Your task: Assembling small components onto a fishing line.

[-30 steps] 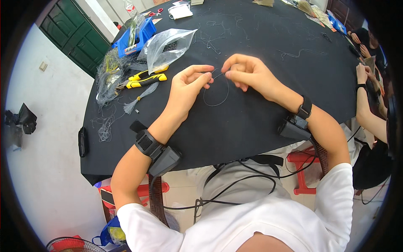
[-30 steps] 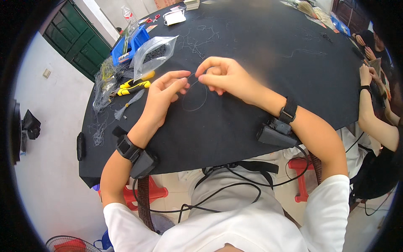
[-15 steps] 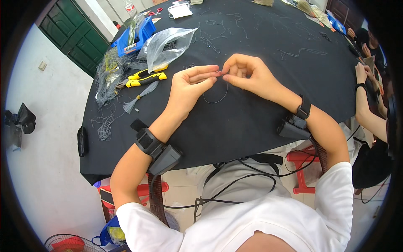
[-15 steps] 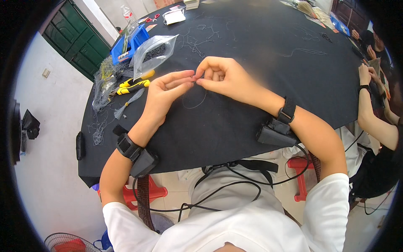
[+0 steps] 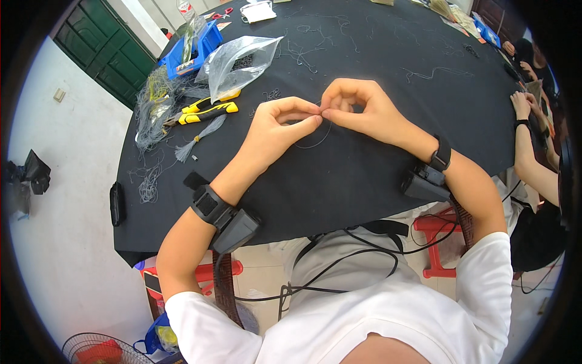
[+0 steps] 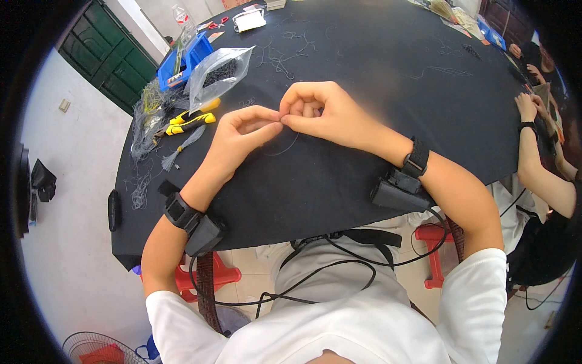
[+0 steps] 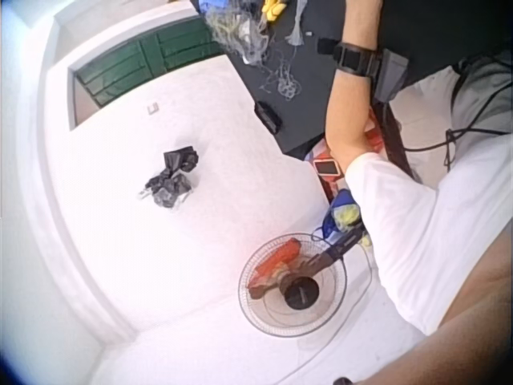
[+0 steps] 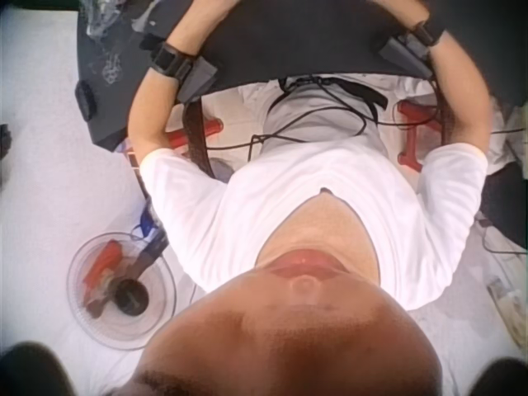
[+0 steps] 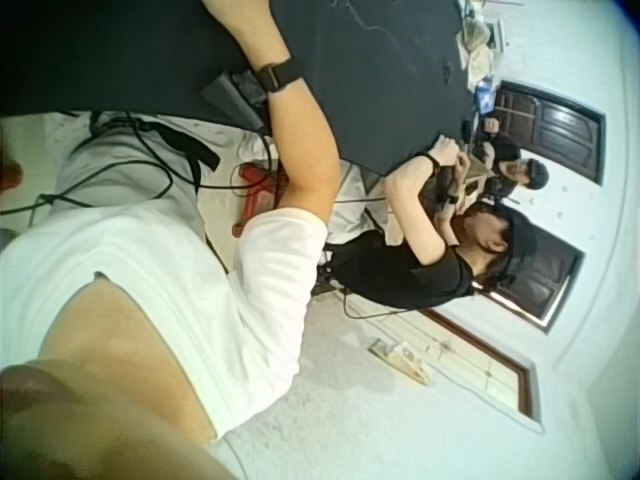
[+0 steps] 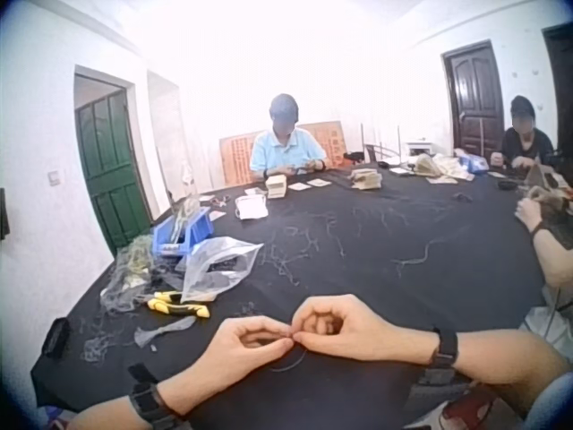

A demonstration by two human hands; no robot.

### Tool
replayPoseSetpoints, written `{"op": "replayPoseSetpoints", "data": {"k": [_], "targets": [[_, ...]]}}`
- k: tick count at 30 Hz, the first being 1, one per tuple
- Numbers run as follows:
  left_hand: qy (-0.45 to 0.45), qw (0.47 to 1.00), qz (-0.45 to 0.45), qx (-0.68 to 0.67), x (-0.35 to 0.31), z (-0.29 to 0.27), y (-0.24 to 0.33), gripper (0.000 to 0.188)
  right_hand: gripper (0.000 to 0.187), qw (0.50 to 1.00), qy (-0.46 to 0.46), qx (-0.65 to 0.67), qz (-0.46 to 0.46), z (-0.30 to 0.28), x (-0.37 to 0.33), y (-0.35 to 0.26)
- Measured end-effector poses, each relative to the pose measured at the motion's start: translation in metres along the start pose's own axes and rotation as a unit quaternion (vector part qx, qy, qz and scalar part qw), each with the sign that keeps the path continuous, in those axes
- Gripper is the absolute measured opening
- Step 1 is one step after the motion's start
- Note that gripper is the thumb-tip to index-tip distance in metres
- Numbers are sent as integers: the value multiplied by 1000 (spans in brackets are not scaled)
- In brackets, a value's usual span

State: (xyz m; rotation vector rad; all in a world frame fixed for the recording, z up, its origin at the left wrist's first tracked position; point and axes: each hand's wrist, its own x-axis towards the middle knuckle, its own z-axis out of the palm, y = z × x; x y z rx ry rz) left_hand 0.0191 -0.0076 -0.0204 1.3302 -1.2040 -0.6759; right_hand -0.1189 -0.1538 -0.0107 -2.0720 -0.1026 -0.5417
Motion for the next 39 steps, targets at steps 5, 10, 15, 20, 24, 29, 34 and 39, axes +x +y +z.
{"op": "replayPoseSetpoints", "data": {"k": [5,10,15,20,24,29,34,39], "targets": [[-131,981,-122,-77,3,-21,30,20,10,964,90,248,36,-8,1,-1],[-167,980,2,-107,7,-96,41,62,11,932,115,336,64,-18,2,10],[-208,968,71,-120,-5,-154,59,63,11,919,141,348,120,-12,4,12],[-208,949,79,-224,-24,-205,54,60,8,939,142,287,127,-7,2,11],[-39,901,140,-409,-25,-208,54,52,6,948,119,270,123,-8,2,15],[200,963,132,-121,-4,-195,46,43,9,956,100,247,124,-4,4,12],[-31,936,-7,351,3,-88,58,22,15,956,91,241,141,-8,1,13],[-104,857,35,504,0,-60,49,11,13,956,90,242,141,-5,2,13]]}}
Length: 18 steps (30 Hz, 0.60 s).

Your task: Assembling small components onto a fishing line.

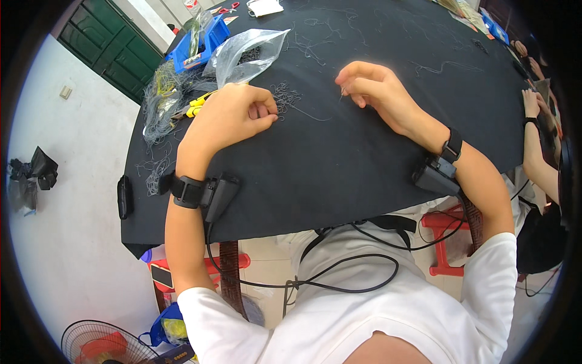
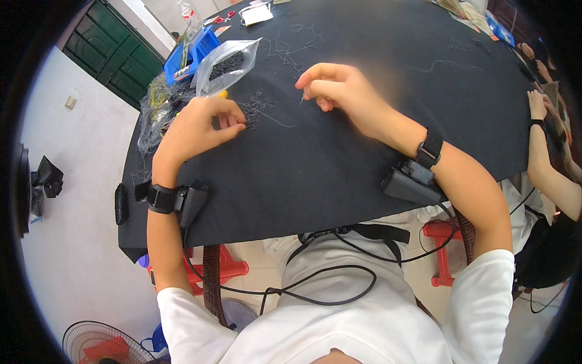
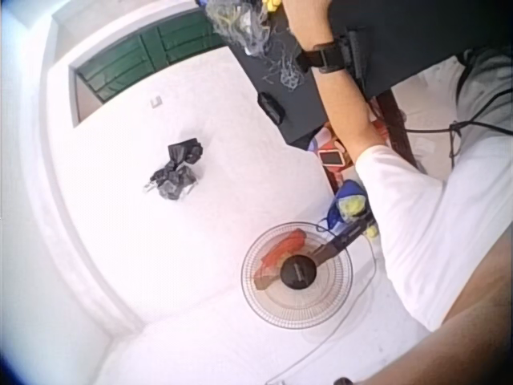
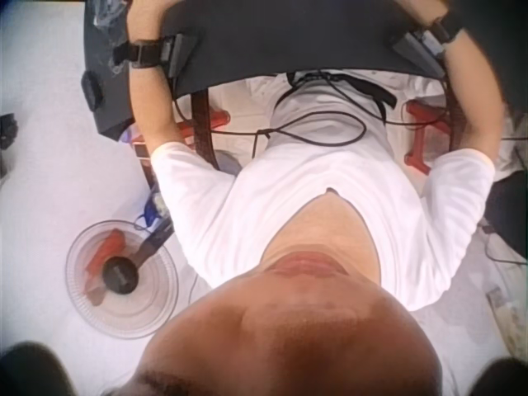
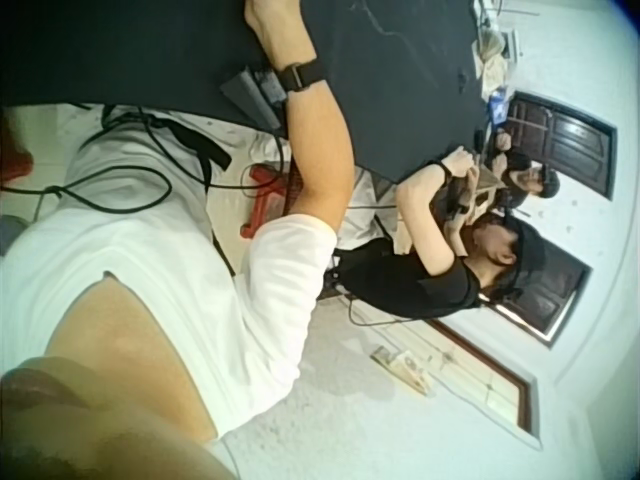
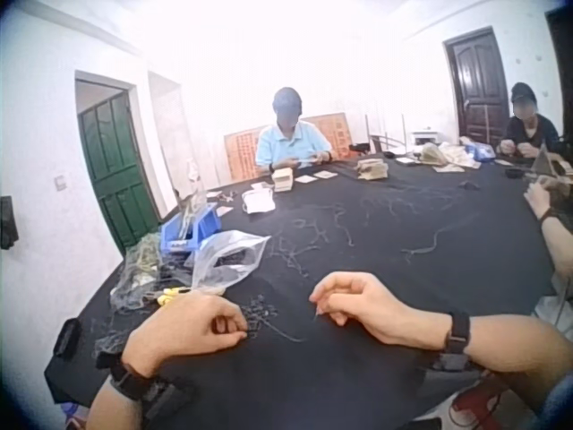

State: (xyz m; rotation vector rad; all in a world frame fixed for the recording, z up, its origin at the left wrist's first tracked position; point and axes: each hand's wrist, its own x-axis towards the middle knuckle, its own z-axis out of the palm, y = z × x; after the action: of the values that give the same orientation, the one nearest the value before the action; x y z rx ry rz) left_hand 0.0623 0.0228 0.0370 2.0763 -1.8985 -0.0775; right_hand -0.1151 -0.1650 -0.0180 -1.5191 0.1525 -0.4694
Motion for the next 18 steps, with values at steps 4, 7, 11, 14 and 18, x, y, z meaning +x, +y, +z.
{"op": "replayPoseSetpoints", "data": {"k": [4,7,11,14,18], "targets": [[0,999,-26,-28,-1,6,-9,9,12,1000,-9,-12,-4,2,0,-1],[-24,999,-33,-37,2,16,-14,8,11,1000,-13,-16,-4,1,0,0],[-13,1000,-26,-3,4,16,-12,8,10,1000,-17,-24,-5,1,-1,-1],[-14,999,-26,-26,4,18,-15,7,10,999,-21,-24,-7,1,0,-1],[-21,999,-34,-34,3,21,-12,8,10,999,-24,-28,-6,1,0,-1]]}}
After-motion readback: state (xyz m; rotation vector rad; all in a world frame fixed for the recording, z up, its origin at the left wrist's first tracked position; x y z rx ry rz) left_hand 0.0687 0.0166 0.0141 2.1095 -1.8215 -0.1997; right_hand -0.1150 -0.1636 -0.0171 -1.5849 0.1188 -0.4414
